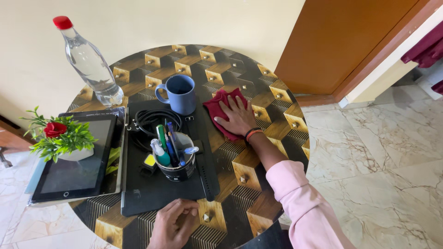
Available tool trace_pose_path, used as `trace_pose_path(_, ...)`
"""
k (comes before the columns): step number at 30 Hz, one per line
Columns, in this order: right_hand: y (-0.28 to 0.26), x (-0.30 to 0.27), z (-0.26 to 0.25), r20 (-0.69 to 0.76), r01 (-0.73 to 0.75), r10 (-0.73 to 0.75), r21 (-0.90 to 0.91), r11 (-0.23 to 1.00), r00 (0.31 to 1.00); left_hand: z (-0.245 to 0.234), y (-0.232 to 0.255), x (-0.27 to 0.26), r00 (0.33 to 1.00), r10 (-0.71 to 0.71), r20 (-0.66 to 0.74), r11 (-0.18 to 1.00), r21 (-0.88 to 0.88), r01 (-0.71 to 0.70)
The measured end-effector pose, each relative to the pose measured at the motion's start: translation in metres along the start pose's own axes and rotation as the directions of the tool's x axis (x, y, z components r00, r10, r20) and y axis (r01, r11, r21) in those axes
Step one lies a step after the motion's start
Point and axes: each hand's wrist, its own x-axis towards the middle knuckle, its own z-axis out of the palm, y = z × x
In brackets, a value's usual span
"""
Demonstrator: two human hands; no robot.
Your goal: The person wipes a closed laptop with a red cloth, then moves a pen holder, tablet, and mug to clean the table surface underneath. They wipe the table in circular motions and then return the items to their original positions.
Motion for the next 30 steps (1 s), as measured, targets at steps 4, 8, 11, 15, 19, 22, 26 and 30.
trace_pose_path(4,-0.006,-0.029,-0.001,-0.028,0.043,-0.043,0.011,0.999,0.999,-0.009,0.003,-0.008,0.978,0.137,-0.155,0.99,0.042,-0.132)
trace_pose_path(8,-0.011,-0.064,-0.008,-0.073,0.145,-0.143,0.018,0.989,0.987,-0.021,0.009,-0.006,0.925,0.303,-0.231,0.932,0.274,-0.237)
trace_pose_path(11,-0.021,-0.096,-0.017,-0.061,0.192,-0.189,0.044,0.98,0.98,-0.025,0.013,-0.004,0.908,0.352,-0.228,0.892,0.376,-0.252)
trace_pose_path(15,-0.039,-0.136,-0.029,-0.047,0.212,-0.21,0.05,0.976,0.977,-0.02,0.014,-0.005,0.918,0.353,-0.181,0.863,0.441,-0.244)
trace_pose_path(19,-0.054,-0.16,-0.036,-0.061,0.207,-0.202,0.08,0.975,0.977,-0.014,0.012,-0.006,0.926,0.365,-0.097,0.841,0.462,-0.283)
trace_pose_path(22,-0.057,-0.162,-0.038,-0.064,0.205,-0.198,0.116,0.972,0.978,-0.012,0.01,-0.005,0.926,0.372,-0.064,0.817,0.496,-0.294)
trace_pose_path(26,-0.055,-0.161,-0.039,-0.055,0.191,-0.186,0.131,0.973,0.981,-0.011,0.012,-0.005,0.934,0.354,-0.051,0.813,0.51,-0.28)
trace_pose_path(30,-0.055,-0.16,-0.035,-0.053,0.194,-0.188,0.154,0.969,0.981,-0.012,0.011,-0.006,0.936,0.351,-0.003,0.789,0.539,-0.294)
